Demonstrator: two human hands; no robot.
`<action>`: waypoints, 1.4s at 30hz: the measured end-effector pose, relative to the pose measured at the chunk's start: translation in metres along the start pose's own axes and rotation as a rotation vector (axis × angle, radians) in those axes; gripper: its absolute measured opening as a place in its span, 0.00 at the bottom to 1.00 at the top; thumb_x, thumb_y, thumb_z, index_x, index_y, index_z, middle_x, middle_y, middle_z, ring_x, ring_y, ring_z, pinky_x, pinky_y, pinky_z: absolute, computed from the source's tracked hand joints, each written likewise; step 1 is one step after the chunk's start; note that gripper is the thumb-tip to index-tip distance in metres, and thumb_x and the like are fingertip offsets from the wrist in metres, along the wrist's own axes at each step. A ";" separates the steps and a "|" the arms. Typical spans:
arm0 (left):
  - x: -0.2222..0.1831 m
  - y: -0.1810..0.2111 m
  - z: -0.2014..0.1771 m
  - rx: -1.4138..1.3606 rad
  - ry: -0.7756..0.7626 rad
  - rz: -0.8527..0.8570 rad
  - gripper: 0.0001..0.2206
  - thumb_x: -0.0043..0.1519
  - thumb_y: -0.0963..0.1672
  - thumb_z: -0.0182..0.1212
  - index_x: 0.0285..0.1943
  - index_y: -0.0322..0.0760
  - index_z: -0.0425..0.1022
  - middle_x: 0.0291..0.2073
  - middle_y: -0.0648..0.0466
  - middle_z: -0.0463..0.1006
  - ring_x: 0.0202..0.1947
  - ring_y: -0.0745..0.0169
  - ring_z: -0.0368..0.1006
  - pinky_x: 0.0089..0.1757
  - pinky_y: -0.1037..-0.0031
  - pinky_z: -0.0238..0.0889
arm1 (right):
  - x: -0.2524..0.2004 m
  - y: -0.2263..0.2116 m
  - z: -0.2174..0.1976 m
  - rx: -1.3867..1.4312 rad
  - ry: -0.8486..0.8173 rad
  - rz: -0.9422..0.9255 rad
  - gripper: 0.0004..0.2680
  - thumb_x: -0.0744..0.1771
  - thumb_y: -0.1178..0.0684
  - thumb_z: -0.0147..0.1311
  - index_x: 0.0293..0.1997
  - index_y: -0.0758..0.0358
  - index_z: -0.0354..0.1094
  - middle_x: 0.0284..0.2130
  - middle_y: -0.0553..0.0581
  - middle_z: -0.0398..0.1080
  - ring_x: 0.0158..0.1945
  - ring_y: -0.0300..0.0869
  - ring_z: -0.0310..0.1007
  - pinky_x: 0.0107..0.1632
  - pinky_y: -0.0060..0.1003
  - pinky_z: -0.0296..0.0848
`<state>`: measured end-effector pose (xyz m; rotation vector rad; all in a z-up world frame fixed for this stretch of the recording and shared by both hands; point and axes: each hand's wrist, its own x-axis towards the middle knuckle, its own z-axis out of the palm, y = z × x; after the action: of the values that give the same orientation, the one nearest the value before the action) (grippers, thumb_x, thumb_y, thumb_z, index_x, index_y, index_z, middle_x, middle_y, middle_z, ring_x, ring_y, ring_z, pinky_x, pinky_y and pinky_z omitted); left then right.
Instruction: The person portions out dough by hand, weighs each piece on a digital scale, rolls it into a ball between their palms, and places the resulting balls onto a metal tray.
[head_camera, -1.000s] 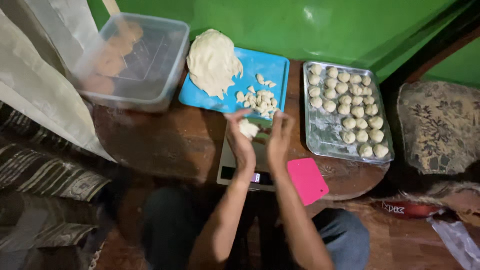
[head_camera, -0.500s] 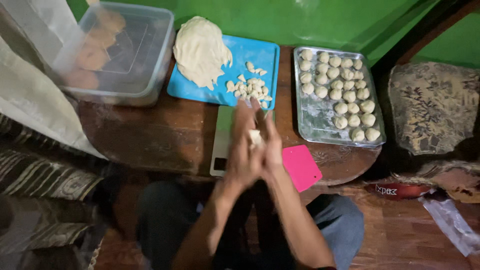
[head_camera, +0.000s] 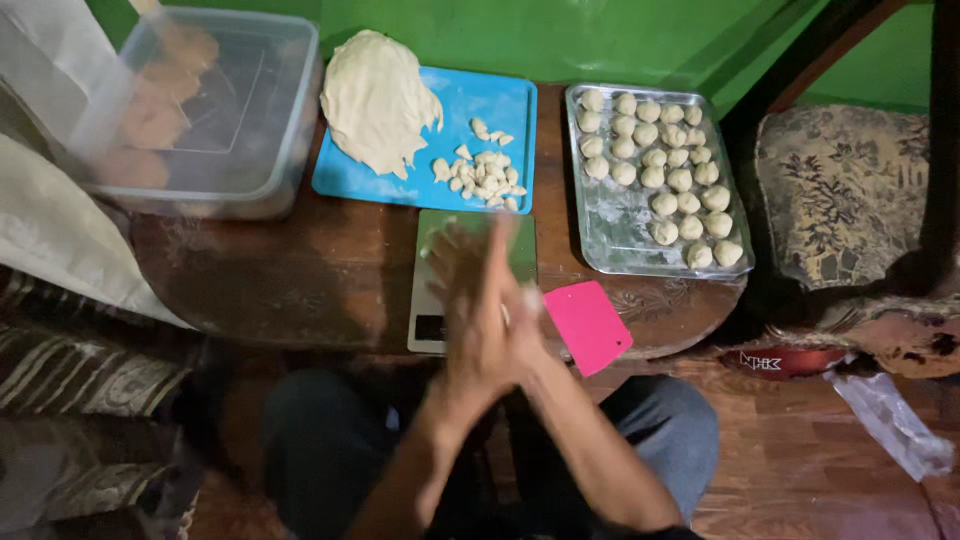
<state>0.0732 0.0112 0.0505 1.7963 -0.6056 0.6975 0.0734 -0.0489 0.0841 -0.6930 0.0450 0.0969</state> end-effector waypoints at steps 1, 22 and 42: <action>0.004 -0.011 -0.006 0.002 0.002 -0.003 0.31 0.70 0.51 0.43 0.80 0.33 0.51 0.78 0.44 0.52 0.78 0.44 0.44 0.73 0.55 0.26 | -0.001 0.001 0.000 -0.001 -0.001 0.004 0.30 0.69 0.30 0.39 0.77 0.57 0.45 0.68 0.63 0.58 0.67 0.57 0.57 0.67 0.59 0.52; -0.018 -0.009 -0.004 -0.047 -0.097 0.051 0.32 0.70 0.53 0.40 0.81 0.34 0.49 0.79 0.45 0.46 0.78 0.44 0.44 0.73 0.56 0.29 | -0.017 0.001 0.010 -0.037 0.240 0.068 0.25 0.69 0.38 0.42 0.70 0.65 0.60 0.60 0.65 0.69 0.59 0.49 0.69 0.60 0.47 0.69; -0.087 -0.027 -0.051 -0.170 0.164 -0.387 0.12 0.70 0.45 0.45 0.49 0.36 0.73 0.57 0.40 0.70 0.42 0.52 0.81 0.45 0.59 0.77 | -0.016 -0.002 -0.103 0.071 0.203 0.003 0.24 0.71 0.31 0.48 0.14 0.52 0.60 0.08 0.49 0.59 0.06 0.33 0.55 0.08 0.21 0.53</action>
<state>0.0222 0.0747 -0.0159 1.6167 -0.1904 0.5043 0.0563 -0.1178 0.0071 -0.6298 0.2430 0.0276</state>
